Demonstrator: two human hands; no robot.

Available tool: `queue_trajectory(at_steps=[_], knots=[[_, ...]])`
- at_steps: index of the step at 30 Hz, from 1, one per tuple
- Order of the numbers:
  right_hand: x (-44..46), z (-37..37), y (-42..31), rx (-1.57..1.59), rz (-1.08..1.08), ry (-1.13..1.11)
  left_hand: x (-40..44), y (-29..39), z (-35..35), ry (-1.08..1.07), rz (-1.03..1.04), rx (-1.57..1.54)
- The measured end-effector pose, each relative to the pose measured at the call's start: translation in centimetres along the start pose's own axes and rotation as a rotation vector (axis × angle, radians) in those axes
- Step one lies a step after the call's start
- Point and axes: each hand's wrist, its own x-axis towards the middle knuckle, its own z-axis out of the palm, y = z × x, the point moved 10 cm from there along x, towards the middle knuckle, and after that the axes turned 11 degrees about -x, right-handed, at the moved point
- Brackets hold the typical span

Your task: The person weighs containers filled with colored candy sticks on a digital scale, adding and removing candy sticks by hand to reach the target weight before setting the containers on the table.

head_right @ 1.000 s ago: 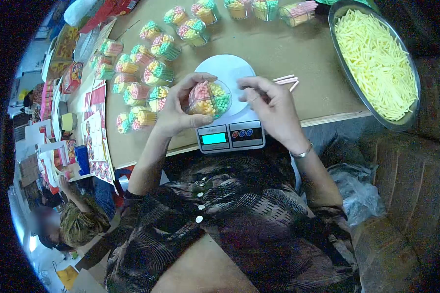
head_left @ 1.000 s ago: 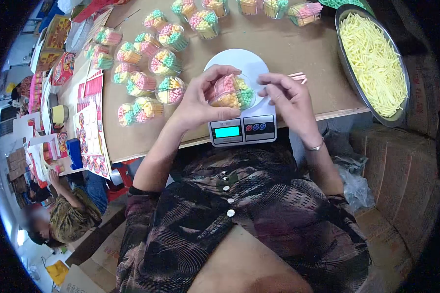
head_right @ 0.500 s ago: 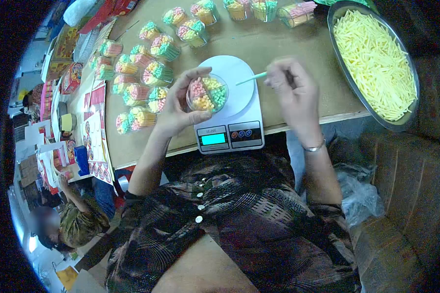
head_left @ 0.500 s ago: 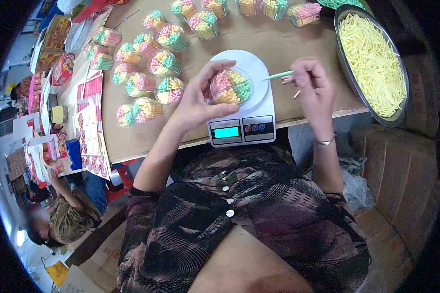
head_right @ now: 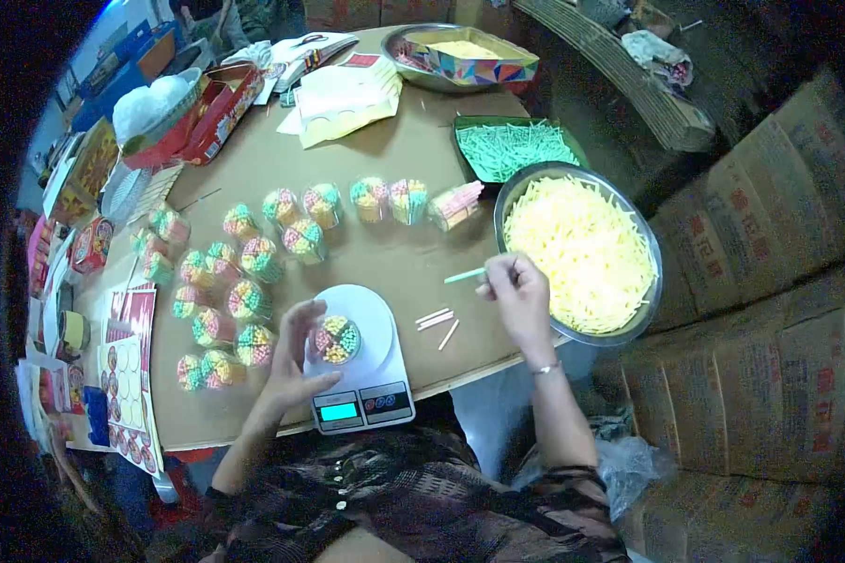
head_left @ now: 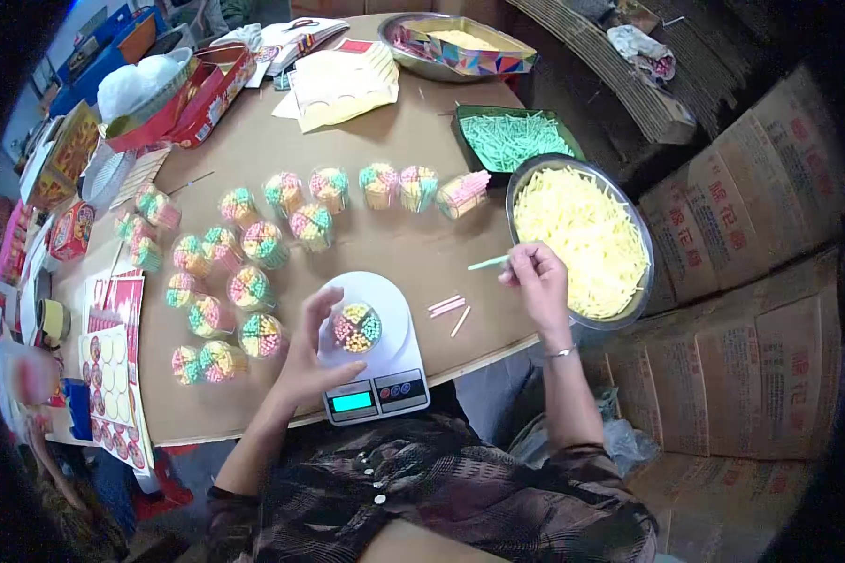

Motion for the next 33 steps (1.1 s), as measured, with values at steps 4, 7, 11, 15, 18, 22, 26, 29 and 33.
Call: queue_trajectory(at_steps=[4,7,11,15,18,22,26,29,33], knots=[[9.0,-3.3,-5.7,-0.262,-0.285,0.099,-1.9,1.0,-1.0,0.093,-0.022,-0.002],[11.3,-4.0,-9.2,-0.922,-0.618,0.356,-3.7,0.6,-2.3,0.108,-0.006,-0.071],[2.7,4.3,-8.5,-0.763,-0.442,-0.181,-5.7,1.9,-3.3,0.200,-0.036,-0.049],[-2.1,7.6,-0.4,-0.867,-0.522,-0.408,-8.6,2.6,-4.9,0.289,-0.074,0.078],[-2.7,5.8,5.2,-0.761,-0.345,-0.382,-10.3,2.9,-6.5,0.360,0.071,0.035],[-2.9,4.9,6.9,-0.676,-0.363,-0.421,-10.7,3.3,-8.3,0.428,0.077,0.017],[-4.0,7.0,5.8,-0.922,-0.600,-0.504,-10.0,3.2,-8.1,0.427,0.068,-0.025],[-4.4,8.5,4.5,-1.011,-0.628,-0.629,-8.6,2.7,-7.0,0.415,-0.009,-0.003],[-5.3,10.7,3.8,-1.131,-0.727,-0.788,-3.4,1.9,-2.2,0.140,0.124,0.355]])
